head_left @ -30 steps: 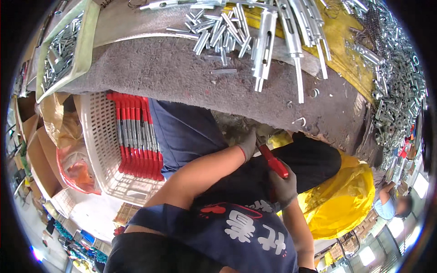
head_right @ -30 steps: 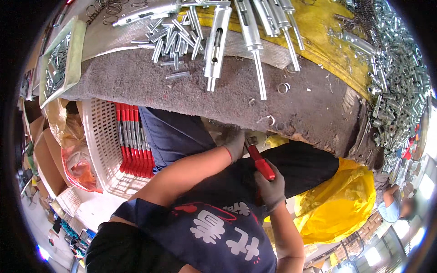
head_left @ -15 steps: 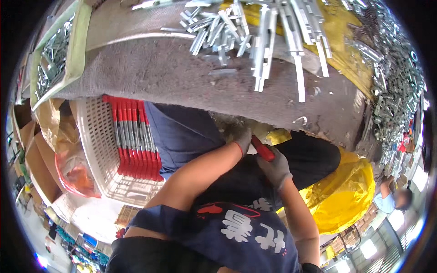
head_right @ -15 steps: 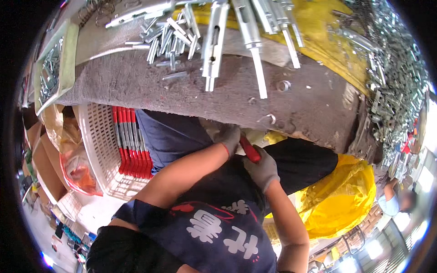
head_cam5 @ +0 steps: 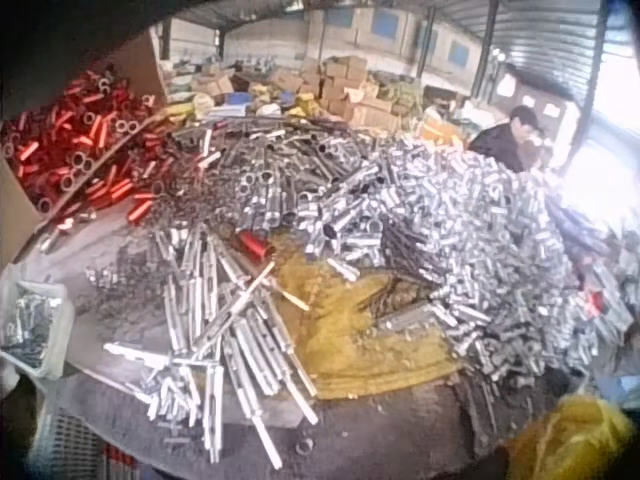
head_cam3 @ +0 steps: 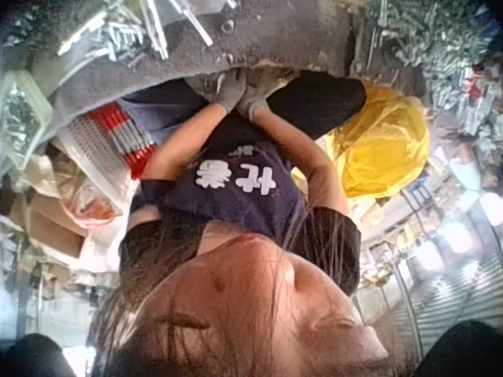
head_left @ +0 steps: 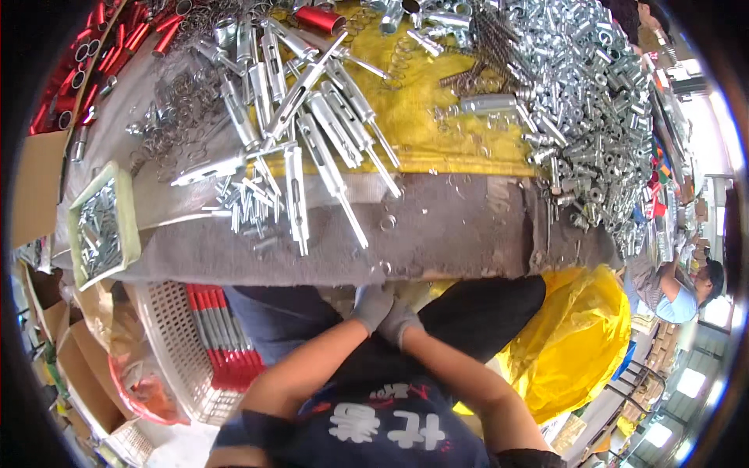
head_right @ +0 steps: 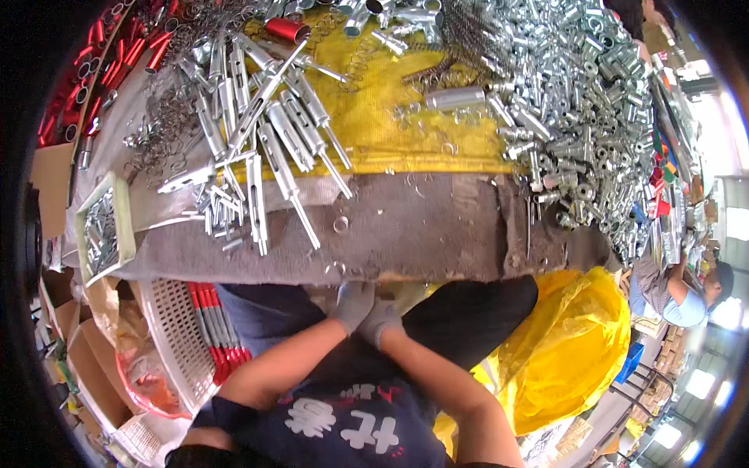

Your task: Assembling silver metal components into red sleeves at an industrial workstation.

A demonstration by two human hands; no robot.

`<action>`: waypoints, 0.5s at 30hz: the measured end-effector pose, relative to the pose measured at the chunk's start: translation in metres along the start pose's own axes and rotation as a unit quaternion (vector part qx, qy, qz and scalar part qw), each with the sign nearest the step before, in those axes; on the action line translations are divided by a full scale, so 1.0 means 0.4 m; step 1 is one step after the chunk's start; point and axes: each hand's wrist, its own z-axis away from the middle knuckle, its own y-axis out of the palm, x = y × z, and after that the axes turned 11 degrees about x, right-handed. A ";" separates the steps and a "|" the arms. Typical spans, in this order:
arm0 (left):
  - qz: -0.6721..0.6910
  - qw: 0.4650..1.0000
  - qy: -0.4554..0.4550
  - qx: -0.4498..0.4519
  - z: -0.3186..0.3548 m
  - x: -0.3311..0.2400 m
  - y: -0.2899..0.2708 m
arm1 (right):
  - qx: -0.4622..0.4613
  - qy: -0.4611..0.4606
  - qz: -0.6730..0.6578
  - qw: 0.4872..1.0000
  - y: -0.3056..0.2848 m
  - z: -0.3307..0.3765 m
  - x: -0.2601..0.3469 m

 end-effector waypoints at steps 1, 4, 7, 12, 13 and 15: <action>0.083 0.994 -0.069 0.027 -0.002 -0.080 -0.030 | 0.036 0.046 -0.074 0.996 -0.041 0.047 0.012; 0.086 0.995 0.036 -0.042 -0.002 -0.109 -0.036 | 0.026 -0.009 -0.117 0.993 -0.054 0.070 -0.003; 0.000 1.000 -0.021 -0.002 -0.015 -0.032 -0.027 | 0.001 0.017 -0.069 0.997 0.035 -0.013 -0.026; 0.047 0.996 -0.078 -0.010 -0.013 -0.074 -0.050 | -0.124 -0.028 -0.096 0.987 0.178 -0.084 -0.079; 0.016 0.995 0.005 -0.103 0.009 0.008 -0.038 | 0.040 0.032 -0.149 0.987 -0.001 0.010 0.047; 0.051 0.999 -0.008 0.004 0.013 -0.074 -0.069 | 0.026 0.041 -0.193 0.980 -0.029 0.076 0.012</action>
